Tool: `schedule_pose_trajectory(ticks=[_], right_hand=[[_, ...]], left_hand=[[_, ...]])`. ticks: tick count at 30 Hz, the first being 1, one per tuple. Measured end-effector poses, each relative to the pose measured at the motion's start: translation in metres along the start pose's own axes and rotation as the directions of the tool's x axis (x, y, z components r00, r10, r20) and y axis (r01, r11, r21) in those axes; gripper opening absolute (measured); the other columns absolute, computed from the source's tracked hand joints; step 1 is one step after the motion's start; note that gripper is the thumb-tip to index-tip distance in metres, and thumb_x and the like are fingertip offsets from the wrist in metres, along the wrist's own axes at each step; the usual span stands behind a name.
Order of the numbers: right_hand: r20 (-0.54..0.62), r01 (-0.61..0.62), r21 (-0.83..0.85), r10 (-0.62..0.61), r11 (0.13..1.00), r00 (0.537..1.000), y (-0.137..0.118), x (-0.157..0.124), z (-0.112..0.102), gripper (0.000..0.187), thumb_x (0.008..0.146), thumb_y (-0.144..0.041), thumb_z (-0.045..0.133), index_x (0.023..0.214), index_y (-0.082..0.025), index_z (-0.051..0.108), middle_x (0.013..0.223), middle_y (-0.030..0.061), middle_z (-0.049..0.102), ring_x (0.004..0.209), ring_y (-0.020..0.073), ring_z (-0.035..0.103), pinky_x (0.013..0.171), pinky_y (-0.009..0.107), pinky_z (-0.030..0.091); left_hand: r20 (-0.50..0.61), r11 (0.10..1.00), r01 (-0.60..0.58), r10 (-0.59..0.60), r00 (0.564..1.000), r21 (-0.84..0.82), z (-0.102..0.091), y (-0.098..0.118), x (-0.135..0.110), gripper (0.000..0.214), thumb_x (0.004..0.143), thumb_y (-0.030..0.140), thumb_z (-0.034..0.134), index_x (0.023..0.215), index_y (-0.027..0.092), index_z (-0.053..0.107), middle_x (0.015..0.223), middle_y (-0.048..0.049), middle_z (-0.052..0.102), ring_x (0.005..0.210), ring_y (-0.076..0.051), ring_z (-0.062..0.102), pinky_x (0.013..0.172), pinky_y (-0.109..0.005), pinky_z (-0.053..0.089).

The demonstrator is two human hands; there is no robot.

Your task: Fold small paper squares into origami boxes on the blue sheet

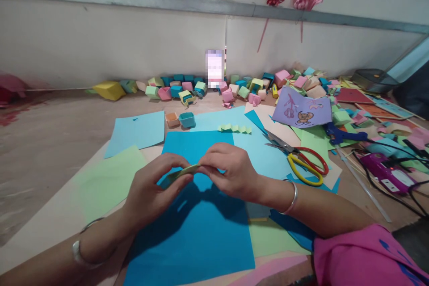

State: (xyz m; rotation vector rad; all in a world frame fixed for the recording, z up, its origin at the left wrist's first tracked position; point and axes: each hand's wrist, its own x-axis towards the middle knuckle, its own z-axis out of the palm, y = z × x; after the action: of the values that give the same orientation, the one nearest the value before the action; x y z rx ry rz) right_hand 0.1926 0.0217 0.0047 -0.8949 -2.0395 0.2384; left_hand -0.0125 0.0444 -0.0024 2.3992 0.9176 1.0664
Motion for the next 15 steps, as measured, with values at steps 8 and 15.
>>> schedule_pose_trajectory(ticks=[8, 15], right_hand=[[0.102, 0.113, -0.317, -0.085, 0.942, 0.991, 0.001, -0.001, 0.003, 0.021, 0.090, -0.015, 0.050, 0.075, -0.016, 0.066, 0.070, 0.0065, 0.064, 0.067, 0.0162, 0.054, 0.060, 0.029, 0.039], [-0.132, -0.336, 0.107, 0.348, 0.936, 0.928, 0.005, -0.003, 0.009, 0.010, 0.080, -0.012, 0.059, 0.077, -0.019, 0.066, 0.064, -0.0018, 0.063, 0.055, 0.0092, 0.054, 0.053, 0.021, 0.042]], left_hand=[[0.030, 0.979, -0.061, 0.056, 0.998, 0.193, -0.001, -0.011, 0.003, 0.006, 0.086, 0.026, 0.064, 0.083, 0.021, 0.061, 0.082, -0.0035, 0.066, 0.082, -0.021, 0.059, 0.076, -0.036, 0.044], [-0.183, 0.901, 0.334, -0.390, 0.902, -0.278, 0.001, -0.019, 0.007, 0.058, 0.065, 0.038, 0.083, 0.116, 0.022, 0.061, 0.114, -0.0083, 0.065, 0.099, -0.024, 0.061, 0.079, -0.035, 0.052]])
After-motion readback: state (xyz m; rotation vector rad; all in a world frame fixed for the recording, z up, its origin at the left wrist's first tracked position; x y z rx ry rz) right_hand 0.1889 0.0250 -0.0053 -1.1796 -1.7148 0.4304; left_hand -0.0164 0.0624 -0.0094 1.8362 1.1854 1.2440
